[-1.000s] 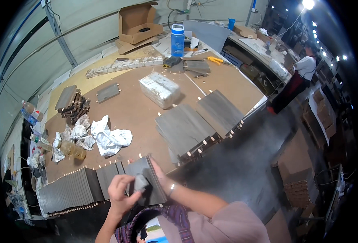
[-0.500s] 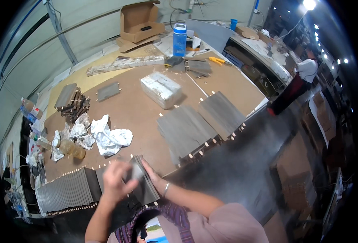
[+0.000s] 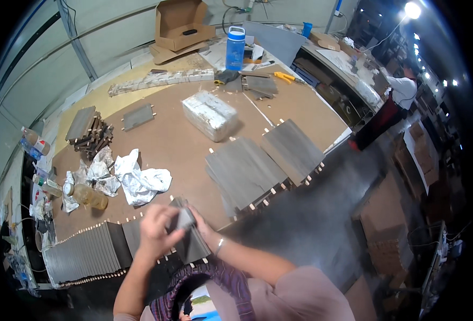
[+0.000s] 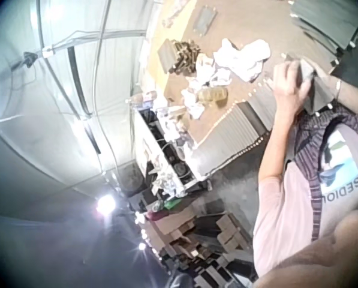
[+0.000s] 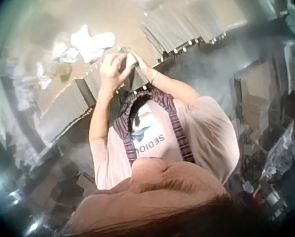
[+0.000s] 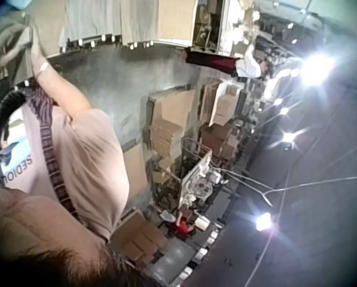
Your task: The person wipes small rectangular wooden panels with a white cloth, picking them up individually from a stack and placing them in a row on the workbench.
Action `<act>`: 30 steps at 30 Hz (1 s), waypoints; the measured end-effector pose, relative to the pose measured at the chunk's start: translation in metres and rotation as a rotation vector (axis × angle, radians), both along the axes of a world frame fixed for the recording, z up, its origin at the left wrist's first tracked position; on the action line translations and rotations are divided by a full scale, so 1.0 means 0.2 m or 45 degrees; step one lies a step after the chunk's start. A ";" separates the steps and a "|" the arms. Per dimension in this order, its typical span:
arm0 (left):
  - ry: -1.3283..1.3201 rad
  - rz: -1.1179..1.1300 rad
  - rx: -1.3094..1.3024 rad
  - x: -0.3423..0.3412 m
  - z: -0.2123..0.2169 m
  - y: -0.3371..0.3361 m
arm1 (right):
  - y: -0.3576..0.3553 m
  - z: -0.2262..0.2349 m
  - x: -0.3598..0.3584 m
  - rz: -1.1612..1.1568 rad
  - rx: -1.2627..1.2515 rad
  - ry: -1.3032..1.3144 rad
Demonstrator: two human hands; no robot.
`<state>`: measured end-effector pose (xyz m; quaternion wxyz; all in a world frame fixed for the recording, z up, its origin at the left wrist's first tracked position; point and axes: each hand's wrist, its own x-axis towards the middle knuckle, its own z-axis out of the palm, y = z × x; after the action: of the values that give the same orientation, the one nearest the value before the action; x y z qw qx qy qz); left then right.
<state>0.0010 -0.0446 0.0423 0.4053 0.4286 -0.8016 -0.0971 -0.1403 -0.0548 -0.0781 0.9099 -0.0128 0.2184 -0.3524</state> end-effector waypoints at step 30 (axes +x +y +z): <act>0.087 0.004 0.116 0.01 -0.07 0.24 | -0.23 0.30 0.00 -0.248 -0.307 -0.159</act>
<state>0.0038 0.0040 0.0287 0.4127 0.4442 -0.7814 -0.1475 -0.1413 -0.1004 -0.0188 0.8752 -0.0786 0.1179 -0.4626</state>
